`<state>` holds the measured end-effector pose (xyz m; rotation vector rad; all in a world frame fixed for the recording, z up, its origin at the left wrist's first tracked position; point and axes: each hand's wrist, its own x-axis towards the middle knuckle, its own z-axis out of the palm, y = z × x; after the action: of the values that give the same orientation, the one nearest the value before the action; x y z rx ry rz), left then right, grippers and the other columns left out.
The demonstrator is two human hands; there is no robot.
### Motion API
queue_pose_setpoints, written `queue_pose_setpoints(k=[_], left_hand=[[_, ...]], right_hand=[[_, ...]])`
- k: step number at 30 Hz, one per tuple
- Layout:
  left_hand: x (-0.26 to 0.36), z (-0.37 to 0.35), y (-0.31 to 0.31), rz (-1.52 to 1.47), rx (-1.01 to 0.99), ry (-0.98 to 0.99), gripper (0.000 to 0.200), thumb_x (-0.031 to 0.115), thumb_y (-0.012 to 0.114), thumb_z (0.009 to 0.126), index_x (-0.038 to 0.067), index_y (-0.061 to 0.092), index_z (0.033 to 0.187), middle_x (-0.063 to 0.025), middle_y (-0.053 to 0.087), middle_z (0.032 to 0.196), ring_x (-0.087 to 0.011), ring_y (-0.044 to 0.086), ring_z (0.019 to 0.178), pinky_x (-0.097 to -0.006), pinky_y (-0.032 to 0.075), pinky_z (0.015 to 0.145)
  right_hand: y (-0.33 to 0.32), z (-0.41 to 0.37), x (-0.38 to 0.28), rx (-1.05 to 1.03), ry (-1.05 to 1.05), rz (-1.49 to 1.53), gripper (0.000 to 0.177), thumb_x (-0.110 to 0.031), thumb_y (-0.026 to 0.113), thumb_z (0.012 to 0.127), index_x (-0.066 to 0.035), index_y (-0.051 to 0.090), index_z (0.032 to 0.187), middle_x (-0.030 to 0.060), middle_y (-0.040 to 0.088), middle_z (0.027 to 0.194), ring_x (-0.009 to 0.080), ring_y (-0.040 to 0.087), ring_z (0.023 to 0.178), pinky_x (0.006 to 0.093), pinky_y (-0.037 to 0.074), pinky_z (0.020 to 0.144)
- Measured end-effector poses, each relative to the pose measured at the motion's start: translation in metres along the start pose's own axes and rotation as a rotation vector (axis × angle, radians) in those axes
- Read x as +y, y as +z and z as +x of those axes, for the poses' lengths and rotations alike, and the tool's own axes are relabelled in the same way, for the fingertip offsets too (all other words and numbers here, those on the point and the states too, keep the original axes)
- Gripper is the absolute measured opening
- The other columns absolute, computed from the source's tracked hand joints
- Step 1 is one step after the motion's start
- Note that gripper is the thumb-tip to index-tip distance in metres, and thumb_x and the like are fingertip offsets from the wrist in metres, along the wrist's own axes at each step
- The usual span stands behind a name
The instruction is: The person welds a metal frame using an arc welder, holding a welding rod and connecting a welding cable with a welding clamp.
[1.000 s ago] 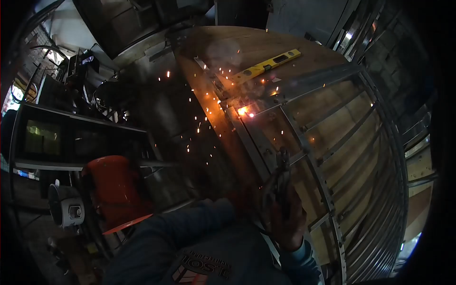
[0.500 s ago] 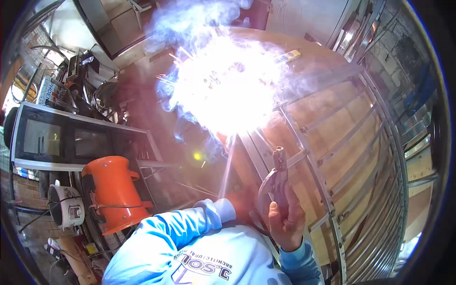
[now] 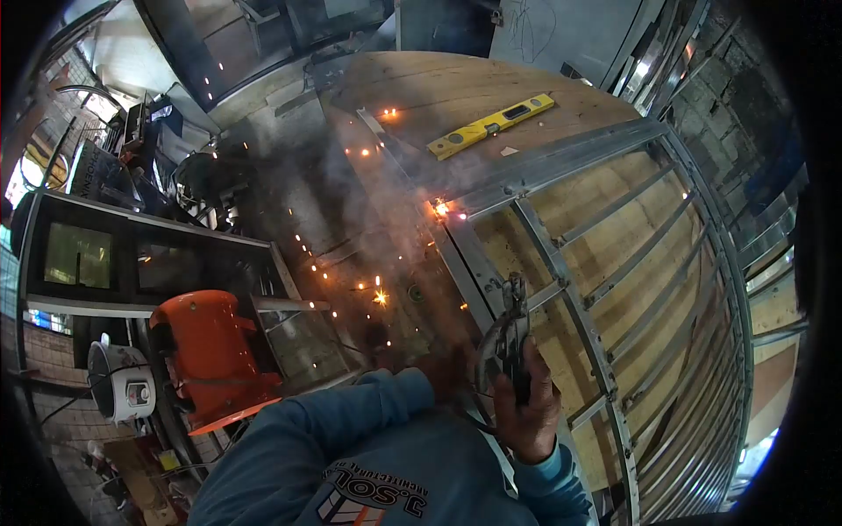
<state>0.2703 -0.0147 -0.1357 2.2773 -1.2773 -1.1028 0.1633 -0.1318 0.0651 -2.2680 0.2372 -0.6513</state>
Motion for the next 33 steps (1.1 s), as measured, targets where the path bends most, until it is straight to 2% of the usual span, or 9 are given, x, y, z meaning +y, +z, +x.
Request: queue_pose_setpoints(k=[3, 6, 9, 11, 12, 15, 18, 31, 33], left_hand=[[0.001, 0.0, 0.001, 0.004, -0.002, 0.008, 0.078, 0.033, 0.058, 0.091, -0.009, 0.029, 0.15, -0.0337, 0.056, 0.132, -0.0431, 0.07, 0.095, -0.0497, 0.058, 0.078], [0.001, 0.0, 0.002, 0.007, -0.005, 0.009, 0.078, 0.033, 0.058, 0.091, -0.009, 0.029, 0.15, -0.0336, 0.056, 0.132, -0.0431, 0.07, 0.095, -0.0497, 0.058, 0.078], [0.001, 0.001, 0.004, 0.005, -0.008, 0.011, 0.078, 0.033, 0.058, 0.091, -0.009, 0.029, 0.15, -0.0335, 0.056, 0.132, -0.0431, 0.07, 0.095, -0.0497, 0.058, 0.078], [0.0, -0.001, 0.004, 0.009, -0.013, 0.017, 0.078, 0.033, 0.058, 0.091, -0.009, 0.029, 0.15, -0.0335, 0.056, 0.132, -0.0431, 0.07, 0.095, -0.0497, 0.058, 0.078], [0.0, -0.001, 0.004, 0.004, -0.013, 0.013, 0.078, 0.033, 0.058, 0.091, -0.009, 0.03, 0.15, -0.0335, 0.056, 0.132, -0.0431, 0.07, 0.095, -0.0497, 0.058, 0.078], [-0.002, -0.004, 0.005, 0.002, -0.019, 0.005, 0.078, 0.033, 0.058, 0.091, -0.009, 0.03, 0.15, -0.0334, 0.056, 0.132, -0.043, 0.07, 0.096, -0.0497, 0.058, 0.078], [-0.002, -0.003, 0.004, -0.002, -0.012, 0.002, 0.078, 0.032, 0.058, 0.091, -0.009, 0.03, 0.15, -0.0333, 0.056, 0.131, -0.043, 0.07, 0.096, -0.0497, 0.058, 0.078], [0.004, 0.008, 0.002, -0.002, 0.015, 0.025, 0.078, 0.032, 0.058, 0.091, -0.009, 0.03, 0.15, -0.033, 0.057, 0.13, -0.043, 0.07, 0.096, -0.0497, 0.057, 0.079], [0.007, 0.012, 0.003, -0.01, 0.016, 0.029, 0.078, 0.032, 0.058, 0.091, -0.009, 0.03, 0.15, -0.033, 0.057, 0.13, -0.043, 0.07, 0.096, -0.0497, 0.057, 0.079]], right_hand=[[0.001, 0.0, -0.001, 0.0, 0.046, 0.043, 0.057, -0.006, 0.073, 0.088, -0.001, 0.052, 0.141, 0.0247, 0.066, 0.113, 0.0376, 0.069, 0.097, 0.0437, 0.055, 0.083], [-0.004, 0.002, -0.004, -0.109, 0.134, 0.114, 0.044, 0.002, 0.06, 0.087, 0.002, 0.059, 0.13, 0.0159, 0.068, 0.114, 0.0237, 0.067, 0.101, 0.0348, 0.054, 0.085], [0.009, -0.028, 0.028, -0.215, -0.08, -0.626, 0.041, 0.002, 0.058, 0.085, 0.001, 0.061, 0.126, 0.0129, 0.068, 0.113, 0.0267, 0.067, 0.098, 0.0371, 0.054, 0.084], [0.003, -0.018, 0.013, -0.18, -0.007, -0.457, 0.045, -0.002, 0.061, 0.089, 0.002, 0.055, 0.133, 0.0142, 0.069, 0.114, 0.0294, 0.068, 0.098, 0.0369, 0.054, 0.084], [-0.006, 0.003, -0.016, -0.085, 0.184, 0.062, 0.049, -0.006, 0.063, 0.093, 0.004, 0.05, 0.139, 0.0156, 0.069, 0.115, 0.0312, 0.068, 0.099, 0.0365, 0.055, 0.084], [0.002, 0.013, -0.003, 0.093, -0.201, 0.041, 0.056, -0.01, 0.075, 0.089, 0.007, 0.049, 0.136, 0.027, 0.068, 0.106, 0.0369, 0.07, 0.094, 0.0427, 0.057, 0.08], [-0.004, 0.005, -0.005, 0.019, 0.015, -0.025, 0.051, -0.009, 0.076, 0.088, 0.006, 0.053, 0.131, 0.0268, 0.067, 0.108, 0.0388, 0.069, 0.097, 0.0443, 0.055, 0.084], [0.002, 0.004, 0.003, -0.059, 0.025, 0.079, 0.059, -0.003, 0.055, 0.089, 0.004, 0.044, 0.146, 0.0149, 0.07, 0.105, 0.0129, 0.062, 0.078, 0.0288, 0.052, 0.066], [0.001, 0.005, -0.001, -0.087, 0.087, 0.105, 0.061, -0.005, 0.06, 0.089, 0.003, 0.043, 0.147, 0.022, 0.068, 0.101, 0.0295, 0.066, 0.081, 0.0388, 0.053, 0.071]])
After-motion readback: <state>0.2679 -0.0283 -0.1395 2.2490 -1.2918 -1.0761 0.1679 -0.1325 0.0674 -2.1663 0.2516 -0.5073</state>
